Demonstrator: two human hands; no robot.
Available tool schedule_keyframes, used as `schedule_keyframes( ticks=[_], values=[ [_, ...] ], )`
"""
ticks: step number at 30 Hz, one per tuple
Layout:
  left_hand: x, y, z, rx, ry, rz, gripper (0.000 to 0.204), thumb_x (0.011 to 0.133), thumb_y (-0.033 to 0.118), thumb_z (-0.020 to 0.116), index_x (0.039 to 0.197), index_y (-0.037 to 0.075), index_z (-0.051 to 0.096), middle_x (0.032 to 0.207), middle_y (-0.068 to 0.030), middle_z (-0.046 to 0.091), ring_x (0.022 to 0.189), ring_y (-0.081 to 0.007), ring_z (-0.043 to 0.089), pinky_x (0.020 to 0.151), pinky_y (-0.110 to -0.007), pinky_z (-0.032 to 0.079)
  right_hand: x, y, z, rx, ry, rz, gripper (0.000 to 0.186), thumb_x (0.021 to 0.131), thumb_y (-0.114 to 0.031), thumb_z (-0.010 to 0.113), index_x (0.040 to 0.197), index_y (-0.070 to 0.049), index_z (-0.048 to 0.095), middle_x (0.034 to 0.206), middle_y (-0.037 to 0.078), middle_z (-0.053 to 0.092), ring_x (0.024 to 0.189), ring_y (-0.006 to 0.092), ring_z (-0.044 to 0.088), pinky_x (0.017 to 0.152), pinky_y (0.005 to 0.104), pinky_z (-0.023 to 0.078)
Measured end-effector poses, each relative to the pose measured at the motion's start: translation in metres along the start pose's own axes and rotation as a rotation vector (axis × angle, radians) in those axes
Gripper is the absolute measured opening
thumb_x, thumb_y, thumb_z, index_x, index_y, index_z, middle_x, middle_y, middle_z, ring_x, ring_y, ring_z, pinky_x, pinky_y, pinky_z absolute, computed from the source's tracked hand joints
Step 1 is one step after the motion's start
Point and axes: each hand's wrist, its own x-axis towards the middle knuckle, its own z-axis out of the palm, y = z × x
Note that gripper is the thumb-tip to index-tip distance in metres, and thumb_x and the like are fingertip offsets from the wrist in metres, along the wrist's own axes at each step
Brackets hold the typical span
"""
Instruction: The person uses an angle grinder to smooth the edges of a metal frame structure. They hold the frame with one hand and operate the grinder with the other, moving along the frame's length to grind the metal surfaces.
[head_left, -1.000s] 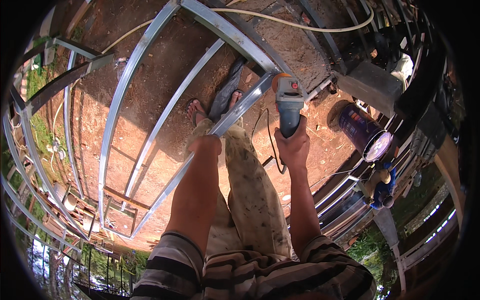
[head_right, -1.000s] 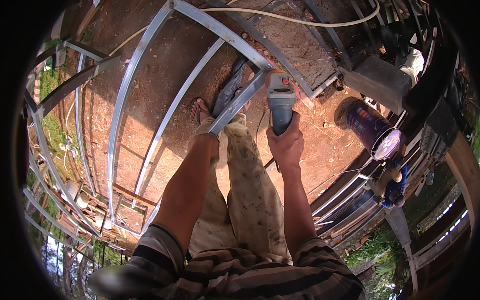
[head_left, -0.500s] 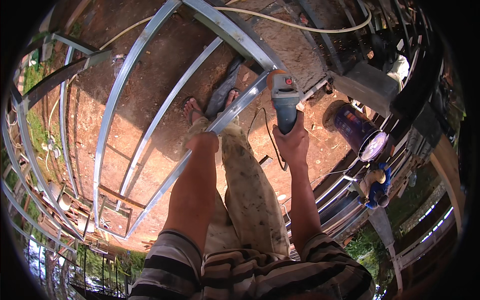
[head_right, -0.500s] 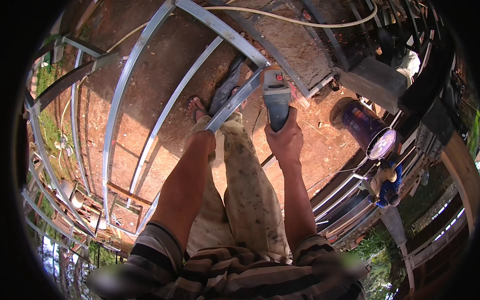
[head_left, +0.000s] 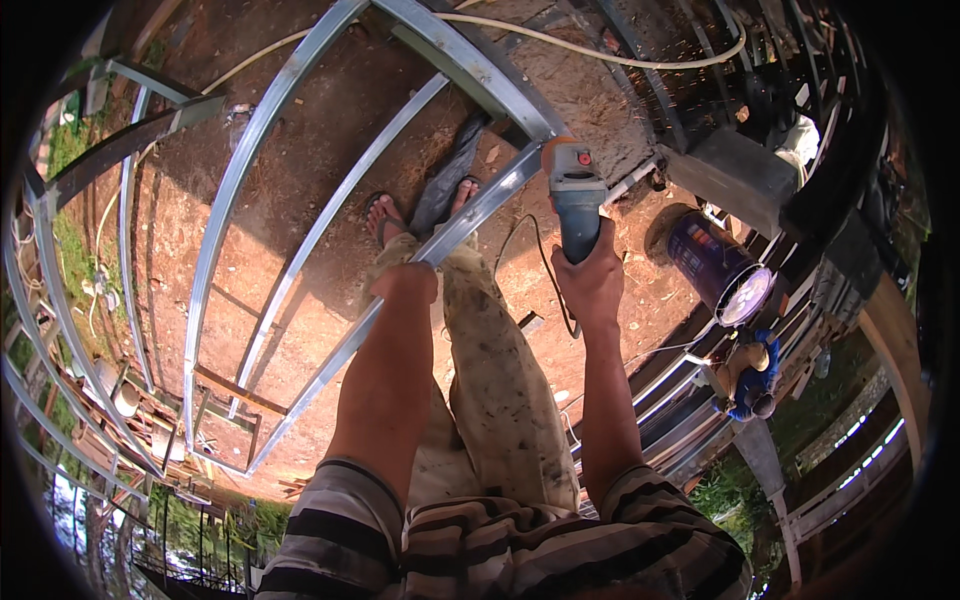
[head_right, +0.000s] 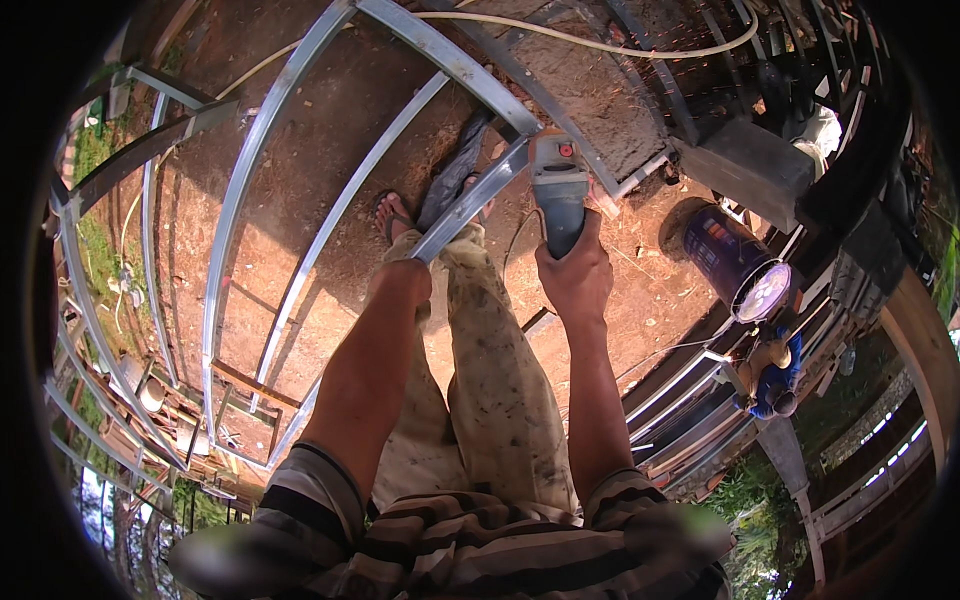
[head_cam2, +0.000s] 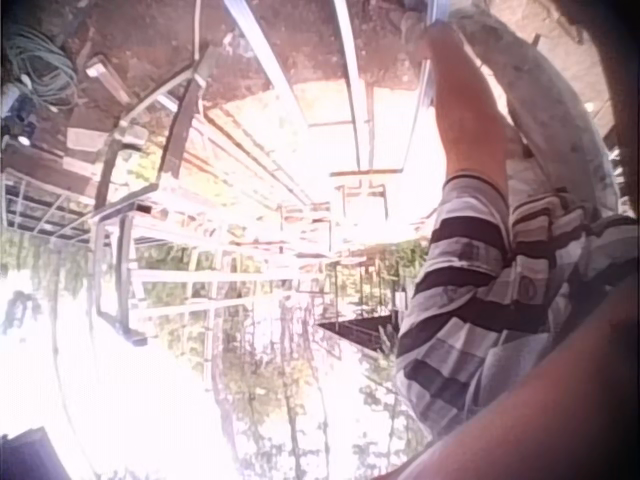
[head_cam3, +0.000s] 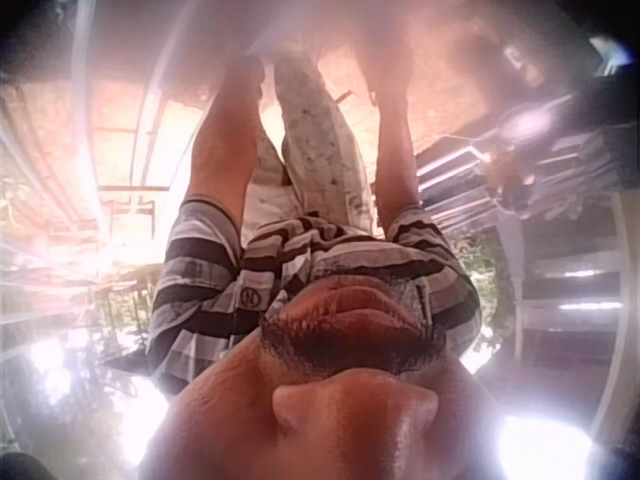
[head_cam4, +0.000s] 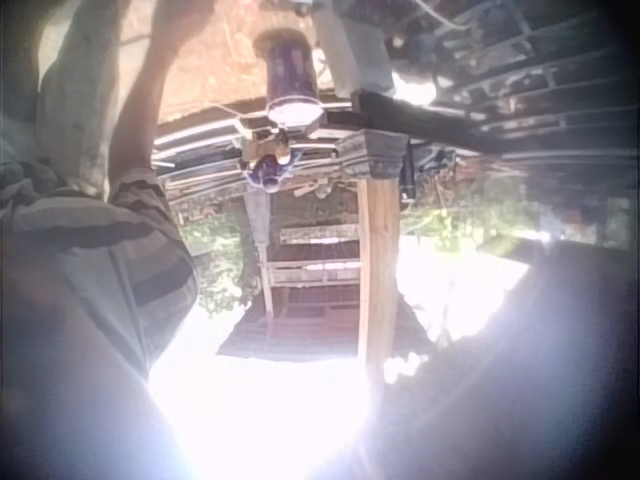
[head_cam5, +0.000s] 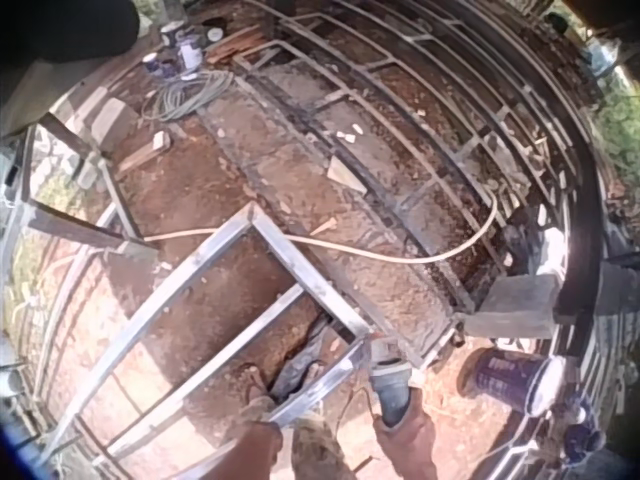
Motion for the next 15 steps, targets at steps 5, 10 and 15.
schedule_keyframes(
  ticks=[5,10,15],
  values=[
    [0.010,0.000,0.001,-0.036,-0.152,-0.086,0.061,0.103,0.040,0.064,0.161,0.024,0.054,0.166,-0.0057,0.053,0.153,-0.0305,0.050,0.120,-0.051,0.042,-0.001,0.000,-0.002,-0.043,-0.014,-0.068,0.065,0.084,-0.024,0.080,0.139,-0.009,0.049,0.099,0.030,0.075,0.093,0.0522,0.073,0.082,0.0614,0.057],
    [-0.038,-0.002,-0.017,-0.083,-0.002,-0.032,0.058,0.101,0.040,0.068,0.156,0.023,0.060,0.162,-0.0072,0.057,0.149,-0.0328,0.054,0.118,-0.054,0.044,0.001,0.004,-0.002,-0.094,0.002,-0.022,0.067,0.084,-0.024,0.081,0.141,-0.010,0.048,0.100,0.029,0.075,0.093,0.0518,0.074,0.081,0.0617,0.056],
    [-0.031,-0.005,-0.013,-0.091,0.073,0.003,0.051,0.101,0.038,0.070,0.150,0.021,0.067,0.156,-0.0078,0.063,0.144,-0.0357,0.059,0.113,-0.057,0.048,0.001,0.006,-0.004,-0.091,-0.007,-0.075,0.068,0.084,-0.024,0.081,0.141,-0.010,0.047,0.100,0.029,0.075,0.093,0.0515,0.074,0.081,0.0615,0.057]
  ],
)
